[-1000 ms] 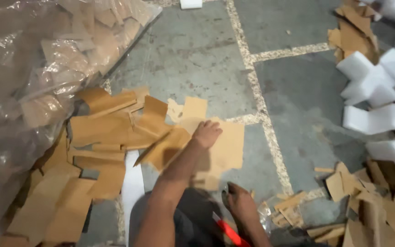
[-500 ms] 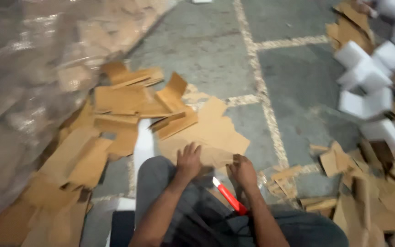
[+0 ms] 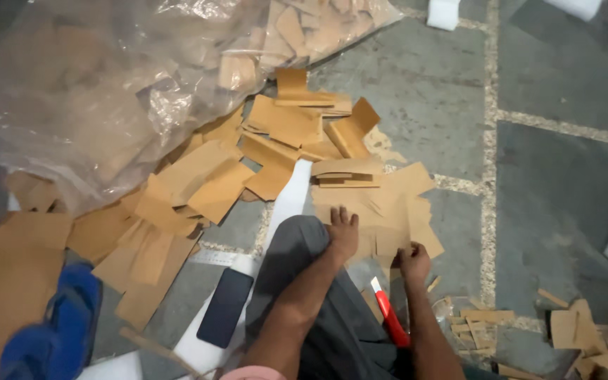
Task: The person sits on the floor and uses a red utility knife to cut flat brown cardboard pieces into smaller rectangular shapes. The person repeatedly picks up cardboard, cuts along straight lines, and places the cut pieces into a growing pile nearby.
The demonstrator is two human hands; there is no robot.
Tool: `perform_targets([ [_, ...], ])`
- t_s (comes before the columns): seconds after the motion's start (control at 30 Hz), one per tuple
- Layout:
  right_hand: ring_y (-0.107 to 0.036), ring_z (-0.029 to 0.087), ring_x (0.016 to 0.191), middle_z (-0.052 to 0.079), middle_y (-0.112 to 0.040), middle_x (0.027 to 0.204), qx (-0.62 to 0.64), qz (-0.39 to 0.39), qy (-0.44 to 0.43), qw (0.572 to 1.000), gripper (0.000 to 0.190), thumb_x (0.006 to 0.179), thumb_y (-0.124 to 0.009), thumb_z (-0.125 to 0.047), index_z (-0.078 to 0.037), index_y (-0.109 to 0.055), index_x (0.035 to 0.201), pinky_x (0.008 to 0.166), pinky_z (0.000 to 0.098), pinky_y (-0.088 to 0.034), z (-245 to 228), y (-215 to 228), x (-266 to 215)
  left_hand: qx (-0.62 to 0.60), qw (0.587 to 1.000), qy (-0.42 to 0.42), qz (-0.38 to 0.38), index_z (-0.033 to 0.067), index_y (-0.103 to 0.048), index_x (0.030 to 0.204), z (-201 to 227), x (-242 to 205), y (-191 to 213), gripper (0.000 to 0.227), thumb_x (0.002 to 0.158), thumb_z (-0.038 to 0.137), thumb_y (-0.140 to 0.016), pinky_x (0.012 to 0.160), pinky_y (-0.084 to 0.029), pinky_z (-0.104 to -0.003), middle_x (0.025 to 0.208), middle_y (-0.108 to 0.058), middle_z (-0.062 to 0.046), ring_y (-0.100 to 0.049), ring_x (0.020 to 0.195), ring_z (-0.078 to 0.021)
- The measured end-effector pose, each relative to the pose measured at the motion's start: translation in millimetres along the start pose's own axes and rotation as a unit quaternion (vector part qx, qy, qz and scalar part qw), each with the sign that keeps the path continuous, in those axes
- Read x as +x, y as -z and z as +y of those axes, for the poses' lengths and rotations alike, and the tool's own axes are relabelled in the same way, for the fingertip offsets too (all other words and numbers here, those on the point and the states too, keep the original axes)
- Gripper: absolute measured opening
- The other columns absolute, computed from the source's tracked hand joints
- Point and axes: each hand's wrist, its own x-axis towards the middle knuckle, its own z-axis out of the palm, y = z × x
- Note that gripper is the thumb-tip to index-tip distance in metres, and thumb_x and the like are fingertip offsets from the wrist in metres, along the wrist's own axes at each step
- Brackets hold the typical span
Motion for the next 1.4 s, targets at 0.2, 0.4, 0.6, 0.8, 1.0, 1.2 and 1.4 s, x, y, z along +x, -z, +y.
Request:
perform_targets([
  [0.2,-0.062,0.013,0.068,0.007,-0.069,0.074,0.136,-0.002,0.063,0.989,0.019,0.093,-0.072,-0.017,0.001,-0.068,0.091,0.064,0.0308,-0.051,26.8,4.0,15.0,-0.034,0.999,0.027,-0.006,0.0225,-0.033,0.157,1.7,1.4,-0.6,0.056,0.102,0.027,-0.042,0.11,-0.02,-0.079,0.17,-0.01,-0.018,-0.009,0.154,-0.0509],
  [0.4,-0.062,0.016,0.071,0.012,-0.068,0.08,0.049,0.148,0.129,0.979,0.019,0.1,-0.066,-0.014,0.003,-0.065,0.093,0.067,0.0353,-0.05,11.7,37.1,42.6,-0.034,0.999,0.013,-0.01,0.014,-0.032,0.157,-5.2,-25.9,32.1,0.069,0.093,0.026,-0.054,0.112,-0.012,-0.078,0.167,-0.013,-0.022,-0.012,0.152,-0.0491],
  [0.6,-0.057,0.011,0.062,0.005,-0.06,0.075,0.21,0.146,0.058,0.965,0.016,0.107,-0.053,-0.013,0.001,-0.06,0.109,0.056,0.0318,-0.048,-12.6,136.0,31.9,-0.051,0.999,-0.007,0.006,0.0129,-0.049,0.148,-0.9,-54.5,74.1,0.064,0.09,0.03,-0.068,0.116,-0.021,-0.073,0.166,-0.029,-0.015,-0.027,0.153,-0.0368],
  [0.8,-0.055,0.007,0.067,0.001,-0.062,0.082,0.239,0.077,0.035,0.967,0.018,0.107,-0.055,-0.014,0.001,-0.061,0.115,0.058,0.0247,-0.048,-10.0,205.4,-30.6,-0.547,0.826,-0.116,0.067,0.0103,-0.06,0.147,6.8,-69.7,68.9,0.047,0.103,0.028,-0.061,0.113,-0.051,-0.04,0.148,-0.067,-0.014,-0.067,0.133,-0.0261],
  [1.0,-0.05,0.006,0.063,-0.002,-0.061,0.077,0.282,0.006,-0.065,0.957,0.034,0.099,-0.056,-0.011,-0.008,-0.065,0.132,0.054,0.0244,-0.04,-10.1,194.1,-59.8,-0.337,0.813,-0.366,0.304,-0.0099,-0.042,0.148,2.7,-95.1,62.9,0.072,0.087,0.017,-0.069,0.113,-0.037,-0.045,0.147,-0.05,-0.035,-0.044,0.138,-0.0453],
  [1.2,-0.069,0.011,0.079,0.003,-0.073,0.092,0.436,-0.065,-0.147,0.886,0.031,0.104,-0.058,-0.017,0.005,-0.065,0.123,0.071,0.0263,-0.057,-10.1,171.3,-67.8,-0.436,0.713,-0.504,0.216,0.0092,-0.068,0.121,1.1,-103.6,34.7,0.046,0.078,0.014,-0.08,0.115,-0.042,-0.046,0.126,-0.07,-0.014,-0.058,0.132,-0.0353],
  [1.4,-0.065,0.011,0.084,0.003,-0.065,0.097,0.399,0.064,-0.122,0.906,0.051,0.1,-0.057,-0.03,-0.013,-0.045,0.146,0.072,0.0288,-0.055,-10.7,133.8,-78.8,-0.201,0.803,-0.411,0.381,0.0094,-0.079,0.117,-14.1,-105.3,12.5,0.022,0.097,0.014,-0.07,0.078,-0.051,-0.032,0.097,-0.067,-0.011,-0.059,0.091,-0.0203],
])
